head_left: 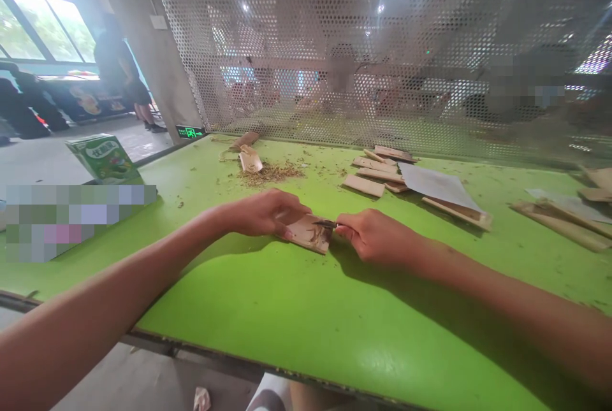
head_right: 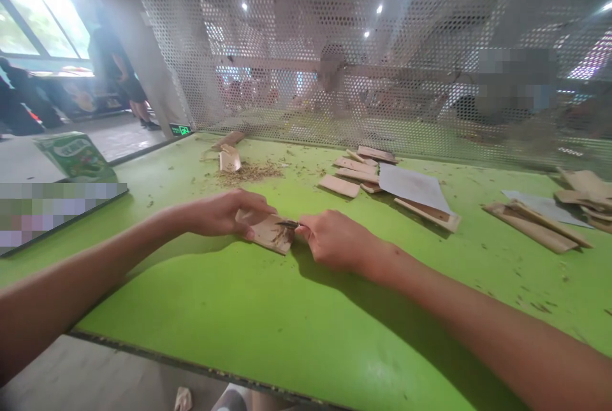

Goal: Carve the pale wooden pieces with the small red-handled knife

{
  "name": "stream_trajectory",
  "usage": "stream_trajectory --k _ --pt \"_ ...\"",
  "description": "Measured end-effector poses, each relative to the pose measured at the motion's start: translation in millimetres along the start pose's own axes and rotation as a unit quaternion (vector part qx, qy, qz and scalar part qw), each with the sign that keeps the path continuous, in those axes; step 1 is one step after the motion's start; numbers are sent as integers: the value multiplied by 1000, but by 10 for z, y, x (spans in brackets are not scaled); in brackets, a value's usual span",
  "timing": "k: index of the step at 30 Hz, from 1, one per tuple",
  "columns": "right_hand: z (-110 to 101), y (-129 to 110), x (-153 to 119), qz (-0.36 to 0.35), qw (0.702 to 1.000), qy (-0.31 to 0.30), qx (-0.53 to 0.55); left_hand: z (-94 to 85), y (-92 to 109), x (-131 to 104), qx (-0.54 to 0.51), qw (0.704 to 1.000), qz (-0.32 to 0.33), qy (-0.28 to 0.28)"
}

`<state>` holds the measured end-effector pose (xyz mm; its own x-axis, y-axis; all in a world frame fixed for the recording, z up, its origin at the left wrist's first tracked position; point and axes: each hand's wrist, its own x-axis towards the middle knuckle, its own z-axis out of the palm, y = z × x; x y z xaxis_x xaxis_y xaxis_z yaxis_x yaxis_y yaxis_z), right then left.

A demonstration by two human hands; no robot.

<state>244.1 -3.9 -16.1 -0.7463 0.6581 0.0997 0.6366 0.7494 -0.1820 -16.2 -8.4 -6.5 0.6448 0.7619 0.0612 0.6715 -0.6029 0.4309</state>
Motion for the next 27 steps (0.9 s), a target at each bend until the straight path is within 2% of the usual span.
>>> stream_trajectory --k 9,15,21,27 --pt "-9 -6 -20 -5 998 -23 54 20 44 1 45 998 29 28" --pt "-27 84 -5 -26 997 -23 73 26 65 -7 39 999 -10 19" --pt "35 192 -43 -15 998 56 -40 45 57 -1 48 998 -27 -12" --pt "89 145 -44 -19 989 57 -132 35 76 9 40 999 -31 -20"
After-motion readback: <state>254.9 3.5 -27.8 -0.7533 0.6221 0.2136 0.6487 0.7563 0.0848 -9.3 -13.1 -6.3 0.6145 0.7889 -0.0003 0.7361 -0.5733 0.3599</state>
